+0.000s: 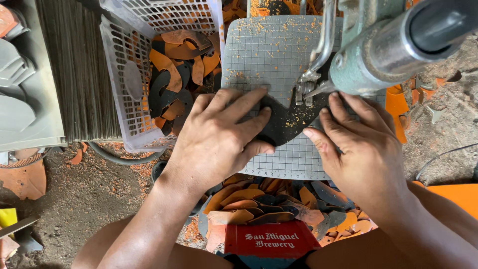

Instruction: The person uses a vertical band saw to cut curved shapes from black and orange rubber-like material. They guide each piece through the blade, then place the cut pieces into a white plastic basket beside the machine.

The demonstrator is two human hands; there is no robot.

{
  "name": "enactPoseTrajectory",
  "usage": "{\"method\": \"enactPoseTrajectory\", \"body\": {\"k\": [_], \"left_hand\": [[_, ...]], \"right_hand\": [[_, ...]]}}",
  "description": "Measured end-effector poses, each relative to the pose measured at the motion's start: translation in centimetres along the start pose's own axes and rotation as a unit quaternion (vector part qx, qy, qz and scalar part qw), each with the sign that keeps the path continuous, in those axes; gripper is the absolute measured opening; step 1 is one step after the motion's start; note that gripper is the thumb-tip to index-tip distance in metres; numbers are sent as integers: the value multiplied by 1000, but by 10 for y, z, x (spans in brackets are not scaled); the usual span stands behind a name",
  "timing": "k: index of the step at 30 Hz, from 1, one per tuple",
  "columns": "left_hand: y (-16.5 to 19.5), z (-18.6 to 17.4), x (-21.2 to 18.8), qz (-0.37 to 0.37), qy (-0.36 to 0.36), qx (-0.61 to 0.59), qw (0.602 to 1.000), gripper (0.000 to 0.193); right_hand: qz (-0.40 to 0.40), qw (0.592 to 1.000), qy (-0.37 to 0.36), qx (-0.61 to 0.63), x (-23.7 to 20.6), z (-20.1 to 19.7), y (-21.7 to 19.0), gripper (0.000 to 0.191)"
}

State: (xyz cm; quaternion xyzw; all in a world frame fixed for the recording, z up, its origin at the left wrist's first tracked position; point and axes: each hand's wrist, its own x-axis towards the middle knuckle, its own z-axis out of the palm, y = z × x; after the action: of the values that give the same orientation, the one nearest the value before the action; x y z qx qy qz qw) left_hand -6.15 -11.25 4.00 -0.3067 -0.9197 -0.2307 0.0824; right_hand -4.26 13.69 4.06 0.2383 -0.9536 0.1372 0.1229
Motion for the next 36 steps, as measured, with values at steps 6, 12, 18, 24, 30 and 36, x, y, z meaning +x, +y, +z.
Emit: {"method": "enactPoseTrajectory", "body": {"k": [6,12,18,24,30,36], "left_hand": [[4,10,-4,2,26,7,1000,58],[17,19,-8,-22,39,4,999,56],[26,24,-9,-27,62,7,998,55],[36,31,-9,-40,77,-5,996,53],[41,38,-7,-43,95,-23,994,54],[51,45,-4,-72,102,-1,992,55]], "right_hand": [[-3,1000,-9,14,1,6,4,38],[-2,1000,-18,9,3,7,5,37],[2,999,-24,35,5,8,10,35],[-5,999,-19,31,9,6,12,33],[-21,999,-2,41,13,5,16,29],[-4,999,-11,48,11,10,25,30]]}}
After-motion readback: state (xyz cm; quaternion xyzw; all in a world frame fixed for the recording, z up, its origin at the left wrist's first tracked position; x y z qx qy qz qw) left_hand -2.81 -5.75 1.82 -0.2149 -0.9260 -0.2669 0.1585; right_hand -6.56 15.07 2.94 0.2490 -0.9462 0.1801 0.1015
